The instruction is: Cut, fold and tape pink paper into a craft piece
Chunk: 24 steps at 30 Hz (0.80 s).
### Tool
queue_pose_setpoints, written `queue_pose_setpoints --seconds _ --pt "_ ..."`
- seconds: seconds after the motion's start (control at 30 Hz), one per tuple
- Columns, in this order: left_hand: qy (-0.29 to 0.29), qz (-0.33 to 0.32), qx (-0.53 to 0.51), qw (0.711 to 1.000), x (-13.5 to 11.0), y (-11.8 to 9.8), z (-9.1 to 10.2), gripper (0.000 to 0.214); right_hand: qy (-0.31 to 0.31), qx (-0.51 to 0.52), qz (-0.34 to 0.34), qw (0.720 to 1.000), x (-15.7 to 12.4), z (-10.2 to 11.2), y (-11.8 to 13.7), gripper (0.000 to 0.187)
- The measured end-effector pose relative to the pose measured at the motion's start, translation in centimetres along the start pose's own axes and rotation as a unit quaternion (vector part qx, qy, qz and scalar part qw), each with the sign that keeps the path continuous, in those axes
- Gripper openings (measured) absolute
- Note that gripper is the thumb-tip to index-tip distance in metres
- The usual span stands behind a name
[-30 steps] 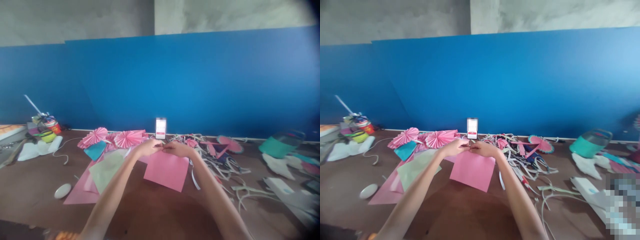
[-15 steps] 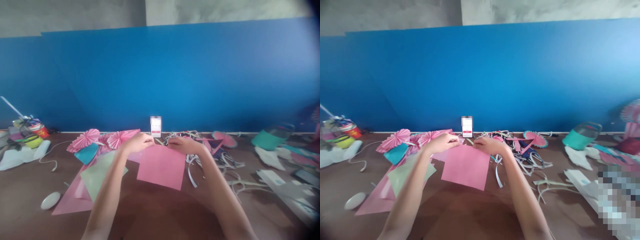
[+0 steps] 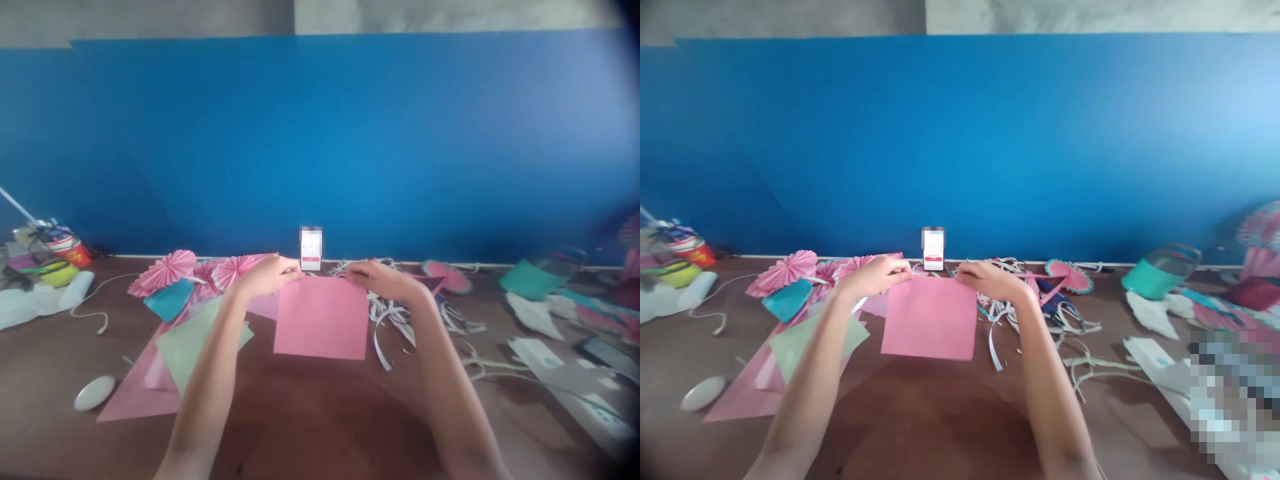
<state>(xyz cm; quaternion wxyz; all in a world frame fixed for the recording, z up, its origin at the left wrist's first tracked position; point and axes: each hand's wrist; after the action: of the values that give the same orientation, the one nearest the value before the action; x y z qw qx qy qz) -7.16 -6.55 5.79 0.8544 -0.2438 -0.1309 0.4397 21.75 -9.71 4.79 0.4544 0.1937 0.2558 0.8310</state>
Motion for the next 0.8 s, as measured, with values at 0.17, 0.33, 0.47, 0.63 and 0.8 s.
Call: queue_pose_setpoints --seconds 0.17,0.33,0.47,0.63,0.8 --pt "-0.028 0.012 0.027 0.999 -0.4 1.7 0.9 0.032 -0.039 0.003 -0.068 0.997 -1.2 1.2 -1.4 0.034" --pt "-0.033 0.027 0.035 0.998 -0.6 2.1 1.3 0.03 -0.125 0.008 -0.069 0.99 -1.4 1.4 -2.0 0.031" --pt "-0.021 -0.01 0.045 0.999 -0.3 0.4 0.4 0.033 -0.118 0.006 -0.026 0.993 -0.2 0.0 0.1 0.023" --pt "0.001 -0.091 0.042 0.995 0.6 -0.8 -1.0 0.029 -0.024 -0.048 0.078 0.995 1.4 -2.8 2.6 0.025" --pt "0.024 -0.092 0.025 0.995 0.7 -0.9 -1.0 0.029 0.003 -0.084 0.075 0.994 1.2 -2.7 2.3 0.026"
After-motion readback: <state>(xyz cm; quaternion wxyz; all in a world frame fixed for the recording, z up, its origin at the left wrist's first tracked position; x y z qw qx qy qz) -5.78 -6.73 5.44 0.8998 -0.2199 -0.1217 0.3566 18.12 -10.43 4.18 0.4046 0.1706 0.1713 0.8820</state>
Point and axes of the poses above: each hand's wrist, its own x-axis towards the middle knuckle, its own z-axis out of the back of the hand, y = z × x, and after that the axes turned 3 degrees about x, right-handed
